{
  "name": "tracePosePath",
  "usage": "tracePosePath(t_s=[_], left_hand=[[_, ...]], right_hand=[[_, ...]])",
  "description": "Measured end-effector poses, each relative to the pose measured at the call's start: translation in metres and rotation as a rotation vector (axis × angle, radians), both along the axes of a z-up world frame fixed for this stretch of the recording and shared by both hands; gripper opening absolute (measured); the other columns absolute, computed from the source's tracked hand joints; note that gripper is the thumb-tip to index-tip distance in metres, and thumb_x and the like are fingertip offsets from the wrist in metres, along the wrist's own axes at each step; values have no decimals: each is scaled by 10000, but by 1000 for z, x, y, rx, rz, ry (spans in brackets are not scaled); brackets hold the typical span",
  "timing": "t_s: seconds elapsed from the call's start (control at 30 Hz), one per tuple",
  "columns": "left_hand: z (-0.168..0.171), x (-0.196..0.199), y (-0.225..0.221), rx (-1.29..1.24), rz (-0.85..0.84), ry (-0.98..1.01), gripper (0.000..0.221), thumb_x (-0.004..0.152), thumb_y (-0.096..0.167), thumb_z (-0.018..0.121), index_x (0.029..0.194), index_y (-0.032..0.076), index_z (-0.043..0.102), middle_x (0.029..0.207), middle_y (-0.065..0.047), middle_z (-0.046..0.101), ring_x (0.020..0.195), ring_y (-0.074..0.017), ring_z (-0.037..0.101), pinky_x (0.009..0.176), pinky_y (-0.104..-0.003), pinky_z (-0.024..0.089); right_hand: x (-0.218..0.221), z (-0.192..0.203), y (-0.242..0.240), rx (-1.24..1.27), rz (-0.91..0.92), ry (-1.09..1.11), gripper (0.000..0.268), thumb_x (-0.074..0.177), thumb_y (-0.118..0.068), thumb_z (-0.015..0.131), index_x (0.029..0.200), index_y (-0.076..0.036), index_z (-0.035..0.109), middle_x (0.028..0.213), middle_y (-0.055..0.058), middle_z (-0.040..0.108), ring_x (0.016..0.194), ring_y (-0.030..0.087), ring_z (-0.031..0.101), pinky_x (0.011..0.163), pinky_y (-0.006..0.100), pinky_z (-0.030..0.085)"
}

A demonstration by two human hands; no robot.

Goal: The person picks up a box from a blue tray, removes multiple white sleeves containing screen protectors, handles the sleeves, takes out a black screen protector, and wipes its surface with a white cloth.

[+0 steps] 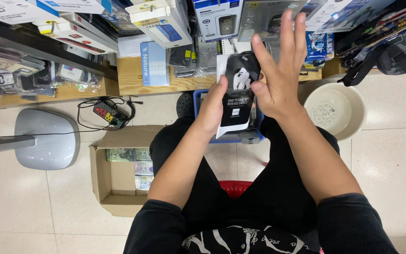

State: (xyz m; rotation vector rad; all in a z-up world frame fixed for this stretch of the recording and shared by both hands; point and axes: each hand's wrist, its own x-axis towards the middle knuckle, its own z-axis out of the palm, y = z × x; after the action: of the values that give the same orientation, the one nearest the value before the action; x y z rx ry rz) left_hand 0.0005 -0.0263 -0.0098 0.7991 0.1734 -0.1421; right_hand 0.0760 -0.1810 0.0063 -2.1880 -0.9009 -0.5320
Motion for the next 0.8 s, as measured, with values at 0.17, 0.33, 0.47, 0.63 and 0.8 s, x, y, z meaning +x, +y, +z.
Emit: tracePosePath(t_s=[0.17, 0.33, 0.47, 0.63, 0.8], left_hand=[[17, 8, 8, -314, -32, 23, 688, 1052, 516, 504, 1413, -65, 573, 1363, -229, 648, 1179, -343, 675, 920, -518, 604], [11, 11, 16, -531, -99, -5, 661, 1062, 512, 523, 1346, -79, 603, 1213, -259, 709, 1114, -352, 702, 1035, -468, 534], [11, 16, 21, -530, 26, 68, 580, 1031, 455, 603, 1382, -7, 598, 1310, -215, 675, 1169, -348, 676, 1047, -487, 522], [4, 24, 31, -429, 155, 133, 557, 999, 469, 603, 1319, 15, 642, 1193, -180, 724, 1022, -302, 716, 905, -461, 587], [-2, 27, 38, -457, 217, 81, 512, 980, 428, 664, 1295, 25, 656, 1220, -168, 719, 1096, -294, 699, 1003, -426, 539]], right_hand=[[-6, 4, 9, 83, 66, 101, 688, 1117, -646, 142, 1678, -281, 301, 1764, 123, 73, 1678, 341, -3, 1432, 637, 87], [-11, 4, 14, 103, 162, 131, 692, 1127, -647, 153, 1694, -256, 221, 1768, 144, 81, 1685, 352, 23, 1430, 630, 107], [-19, 2, 19, 90, 190, 120, 719, 1123, -645, 170, 1686, -202, 231, 1759, 148, 117, 1673, 356, 44, 1413, 606, 115], [-30, -3, 22, 89, 227, 155, 715, 1119, -653, 165, 1669, -207, 264, 1743, 164, 160, 1655, 391, 75, 1386, 642, 116], [-36, -4, 21, 79, 260, 160, 704, 1124, -640, 174, 1660, -198, 287, 1733, 175, 179, 1643, 424, 103, 1376, 653, 143]])
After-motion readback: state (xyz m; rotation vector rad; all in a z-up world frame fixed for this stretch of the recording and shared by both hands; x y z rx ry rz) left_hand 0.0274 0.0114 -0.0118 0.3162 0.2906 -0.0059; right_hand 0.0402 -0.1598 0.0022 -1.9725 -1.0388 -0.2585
